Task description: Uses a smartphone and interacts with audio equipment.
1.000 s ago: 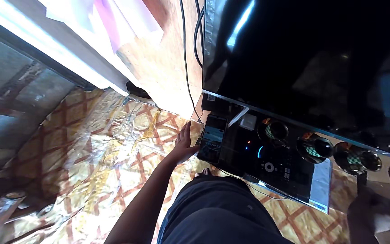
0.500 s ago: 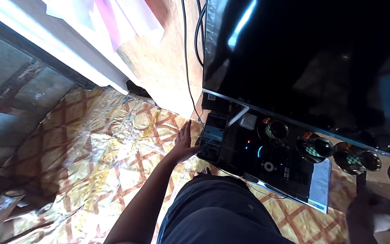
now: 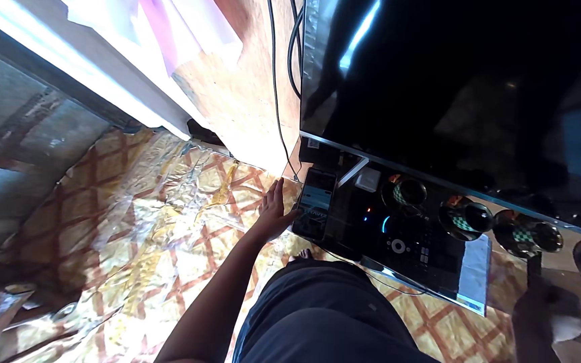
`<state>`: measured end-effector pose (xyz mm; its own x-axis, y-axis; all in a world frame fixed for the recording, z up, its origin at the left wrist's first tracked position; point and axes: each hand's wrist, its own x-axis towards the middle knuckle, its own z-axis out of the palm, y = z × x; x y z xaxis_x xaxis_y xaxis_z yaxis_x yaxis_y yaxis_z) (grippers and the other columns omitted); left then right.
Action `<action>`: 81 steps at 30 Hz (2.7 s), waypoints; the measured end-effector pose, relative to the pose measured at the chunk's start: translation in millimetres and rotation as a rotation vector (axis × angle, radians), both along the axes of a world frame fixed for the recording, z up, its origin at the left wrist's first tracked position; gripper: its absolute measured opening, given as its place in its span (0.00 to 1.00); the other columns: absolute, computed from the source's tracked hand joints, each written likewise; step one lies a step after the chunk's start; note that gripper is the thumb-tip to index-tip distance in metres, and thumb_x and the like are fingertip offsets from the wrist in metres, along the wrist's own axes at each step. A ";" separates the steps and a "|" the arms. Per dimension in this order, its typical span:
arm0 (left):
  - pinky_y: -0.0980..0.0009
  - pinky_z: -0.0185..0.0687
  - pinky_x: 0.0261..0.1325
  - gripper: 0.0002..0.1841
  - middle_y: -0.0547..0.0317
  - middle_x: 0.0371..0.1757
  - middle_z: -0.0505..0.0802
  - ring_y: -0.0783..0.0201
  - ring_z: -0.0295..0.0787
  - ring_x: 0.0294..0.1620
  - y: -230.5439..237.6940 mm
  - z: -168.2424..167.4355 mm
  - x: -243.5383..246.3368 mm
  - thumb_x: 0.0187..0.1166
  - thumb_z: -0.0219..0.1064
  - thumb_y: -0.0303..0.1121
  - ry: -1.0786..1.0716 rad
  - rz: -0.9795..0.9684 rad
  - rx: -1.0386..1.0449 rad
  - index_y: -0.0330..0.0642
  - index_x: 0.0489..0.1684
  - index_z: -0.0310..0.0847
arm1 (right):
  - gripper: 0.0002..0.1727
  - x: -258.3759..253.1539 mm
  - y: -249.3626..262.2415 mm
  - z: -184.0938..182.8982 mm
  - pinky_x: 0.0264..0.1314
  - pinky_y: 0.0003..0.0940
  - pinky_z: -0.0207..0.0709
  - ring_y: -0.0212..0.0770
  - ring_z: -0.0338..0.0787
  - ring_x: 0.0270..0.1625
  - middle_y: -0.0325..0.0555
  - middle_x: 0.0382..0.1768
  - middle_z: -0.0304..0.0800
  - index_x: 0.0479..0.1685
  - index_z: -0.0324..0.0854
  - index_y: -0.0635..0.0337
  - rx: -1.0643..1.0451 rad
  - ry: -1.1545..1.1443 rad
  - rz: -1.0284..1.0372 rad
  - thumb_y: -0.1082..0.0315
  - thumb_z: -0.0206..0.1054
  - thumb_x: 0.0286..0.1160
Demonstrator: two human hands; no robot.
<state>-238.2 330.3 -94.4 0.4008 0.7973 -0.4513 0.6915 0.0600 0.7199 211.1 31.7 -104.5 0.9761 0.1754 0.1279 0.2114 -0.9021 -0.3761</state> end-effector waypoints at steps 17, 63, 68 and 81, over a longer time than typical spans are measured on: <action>0.33 0.37 0.89 0.47 0.44 0.97 0.41 0.37 0.34 0.96 2.4 -1.7 -2.2 0.80 0.60 0.43 -0.043 -0.004 -0.041 0.49 0.98 0.32 | 0.30 1.0 0.8 0.2 0.72 0.63 0.71 0.66 0.85 0.68 0.70 0.61 0.87 0.62 0.83 0.70 0.004 -0.001 0.007 0.49 0.52 0.91; 0.35 0.39 0.90 0.51 0.46 0.97 0.40 0.38 0.35 0.96 3.8 -2.2 -3.1 0.79 0.67 0.49 -0.042 -0.011 -0.045 0.48 0.98 0.32 | 0.32 1.7 2.0 -2.3 0.73 0.62 0.71 0.64 0.85 0.68 0.69 0.62 0.87 0.63 0.83 0.70 -0.020 -0.008 -0.012 0.46 0.52 0.90; 0.35 0.39 0.90 0.50 0.46 0.97 0.41 0.38 0.33 0.96 4.2 -0.6 -2.8 0.80 0.66 0.48 -0.051 -0.009 -0.053 0.49 0.98 0.32 | 0.31 2.1 2.1 -2.5 0.74 0.61 0.71 0.63 0.85 0.69 0.68 0.62 0.87 0.64 0.83 0.69 -0.022 -0.007 -0.021 0.47 0.52 0.90; 0.34 0.42 0.89 0.55 0.43 0.97 0.42 0.36 0.37 0.95 2.6 0.9 -2.4 0.77 0.71 0.53 -0.030 -0.011 -0.036 0.49 0.98 0.32 | 0.32 1.7 2.3 -0.5 0.73 0.64 0.71 0.67 0.85 0.68 0.72 0.61 0.86 0.64 0.82 0.72 -0.002 0.003 -0.002 0.46 0.52 0.90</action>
<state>-240.6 332.9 -93.5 0.4234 0.7762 -0.4672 0.6704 0.0785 0.7378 212.8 34.0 -105.0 0.9769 0.1736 0.1249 0.2084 -0.9033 -0.3749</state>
